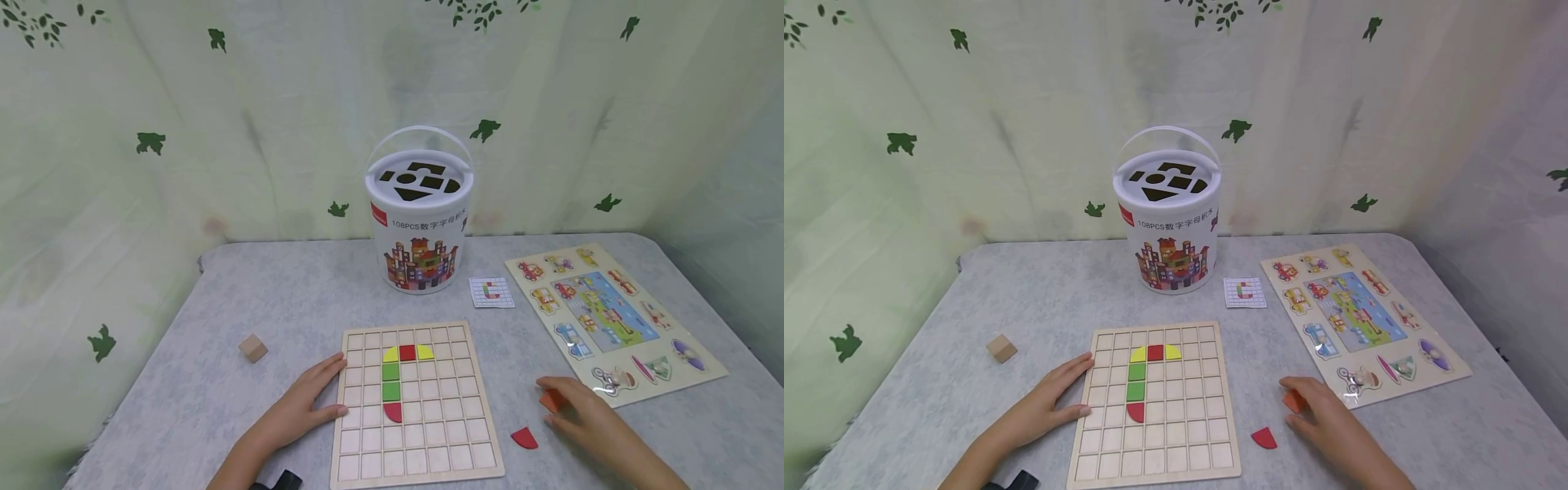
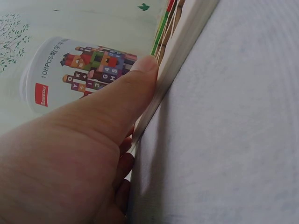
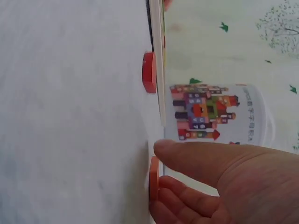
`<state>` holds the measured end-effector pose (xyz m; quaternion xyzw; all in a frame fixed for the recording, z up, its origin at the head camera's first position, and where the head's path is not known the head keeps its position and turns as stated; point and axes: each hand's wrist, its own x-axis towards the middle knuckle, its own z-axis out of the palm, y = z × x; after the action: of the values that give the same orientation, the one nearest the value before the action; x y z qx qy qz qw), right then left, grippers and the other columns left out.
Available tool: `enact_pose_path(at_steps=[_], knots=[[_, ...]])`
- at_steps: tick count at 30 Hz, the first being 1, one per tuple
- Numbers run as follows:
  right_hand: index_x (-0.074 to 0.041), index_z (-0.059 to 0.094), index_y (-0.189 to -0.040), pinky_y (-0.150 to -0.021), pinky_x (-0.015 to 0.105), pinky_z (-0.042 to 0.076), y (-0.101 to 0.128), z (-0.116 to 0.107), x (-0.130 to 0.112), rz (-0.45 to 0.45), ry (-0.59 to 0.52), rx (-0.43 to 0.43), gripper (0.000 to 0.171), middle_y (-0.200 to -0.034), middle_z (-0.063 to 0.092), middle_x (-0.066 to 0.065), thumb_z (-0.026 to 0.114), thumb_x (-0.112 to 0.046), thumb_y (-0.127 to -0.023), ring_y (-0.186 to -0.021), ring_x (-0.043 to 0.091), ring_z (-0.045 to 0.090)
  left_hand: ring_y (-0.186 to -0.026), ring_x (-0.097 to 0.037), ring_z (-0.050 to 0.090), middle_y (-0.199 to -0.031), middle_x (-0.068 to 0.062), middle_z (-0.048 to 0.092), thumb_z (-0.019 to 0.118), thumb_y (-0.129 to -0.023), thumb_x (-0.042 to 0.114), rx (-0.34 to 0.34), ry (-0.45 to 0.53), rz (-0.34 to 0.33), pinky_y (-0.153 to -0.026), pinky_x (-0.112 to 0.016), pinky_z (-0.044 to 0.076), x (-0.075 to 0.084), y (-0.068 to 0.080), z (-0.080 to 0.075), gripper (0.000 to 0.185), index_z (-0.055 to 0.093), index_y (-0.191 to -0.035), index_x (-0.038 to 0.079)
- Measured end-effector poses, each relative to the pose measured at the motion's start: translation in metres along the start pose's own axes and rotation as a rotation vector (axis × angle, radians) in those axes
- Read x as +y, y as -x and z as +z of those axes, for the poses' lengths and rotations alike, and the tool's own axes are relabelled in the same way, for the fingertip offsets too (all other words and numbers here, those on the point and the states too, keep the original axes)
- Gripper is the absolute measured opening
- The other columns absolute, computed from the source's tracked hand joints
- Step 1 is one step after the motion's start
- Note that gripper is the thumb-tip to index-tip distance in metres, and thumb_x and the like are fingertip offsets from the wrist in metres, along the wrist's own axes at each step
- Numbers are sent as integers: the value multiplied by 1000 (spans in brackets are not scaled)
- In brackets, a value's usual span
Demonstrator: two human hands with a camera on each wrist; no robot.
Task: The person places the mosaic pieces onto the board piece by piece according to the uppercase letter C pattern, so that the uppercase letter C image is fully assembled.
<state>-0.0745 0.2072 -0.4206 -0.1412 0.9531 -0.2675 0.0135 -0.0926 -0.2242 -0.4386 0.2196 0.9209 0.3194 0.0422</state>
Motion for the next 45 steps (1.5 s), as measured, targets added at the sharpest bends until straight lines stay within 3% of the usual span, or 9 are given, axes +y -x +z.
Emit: enact_pose_path(at_steps=[4,7,10,17,26,30,38,42,45], knots=[[-14,54,-104,-77,29,41,-3,5,-2,-20,-48,-23,40,-101,50,-7,68,-10,-66,-90,9,46,-121,-16,17,-135,5,19,56,-72,45,6,-2,1,-92,-42,23,0,1,0,70,28,-130,18],[-15,55,-102,-74,24,42,-5,10,-2,-102,-70,32,40,-100,50,-10,69,-7,-65,-87,6,47,-121,-16,17,-135,5,19,56,-72,44,8,-2,7,-92,-42,23,0,1,0,70,28,-130,18],[-12,54,-101,-68,21,43,-6,14,-1,-130,-86,72,41,-97,50,-9,70,-6,-64,-81,5,48,-121,-16,17,-135,5,19,56,-73,45,12,-5,11,-92,-42,24,-1,2,1,70,28,-130,18],[-14,58,-87,-70,26,42,-9,14,-6,51,-35,45,28,-86,48,-5,72,-16,-62,-79,7,44,-121,-17,17,-135,5,19,56,-72,45,20,-15,16,-92,-42,24,-2,2,2,70,28,-130,18],[-21,56,-90,-69,26,42,-15,6,-30,41,-104,-51,25,-87,51,-12,67,-27,-68,-80,6,47,-121,-16,17,-135,4,20,56,-73,45,15,-15,12,-92,-41,24,0,2,0,70,28,-130,17],[-22,54,-93,-67,25,43,-20,6,-50,-81,-163,-76,23,-89,50,-15,63,-26,-72,-81,6,48,-121,-14,16,-135,6,19,55,-73,46,4,-7,-5,-92,-40,23,0,1,0,69,28,-130,19],[-21,55,-94,-68,24,44,-29,28,-88,-431,-239,21,21,-93,50,-15,62,-22,-74,-84,3,47,-121,-12,16,-135,9,18,54,-72,48,6,-25,-9,-92,-39,24,-2,1,2,70,27,-130,21],[-21,55,-95,-72,21,41,-33,43,-101,-482,-190,-24,21,-92,49,-16,61,-24,-75,-85,1,45,-121,-13,16,-135,8,18,54,-72,48,8,-32,-10,-92,-39,24,-2,1,2,70,27,-130,21],[-23,55,-95,-70,18,40,-38,55,-107,-472,-167,-64,20,-90,48,-18,59,-28,-77,-83,1,43,-121,-12,16,-135,9,18,54,-72,49,6,-32,-19,-92,-39,24,-1,1,2,71,27,-130,21]])
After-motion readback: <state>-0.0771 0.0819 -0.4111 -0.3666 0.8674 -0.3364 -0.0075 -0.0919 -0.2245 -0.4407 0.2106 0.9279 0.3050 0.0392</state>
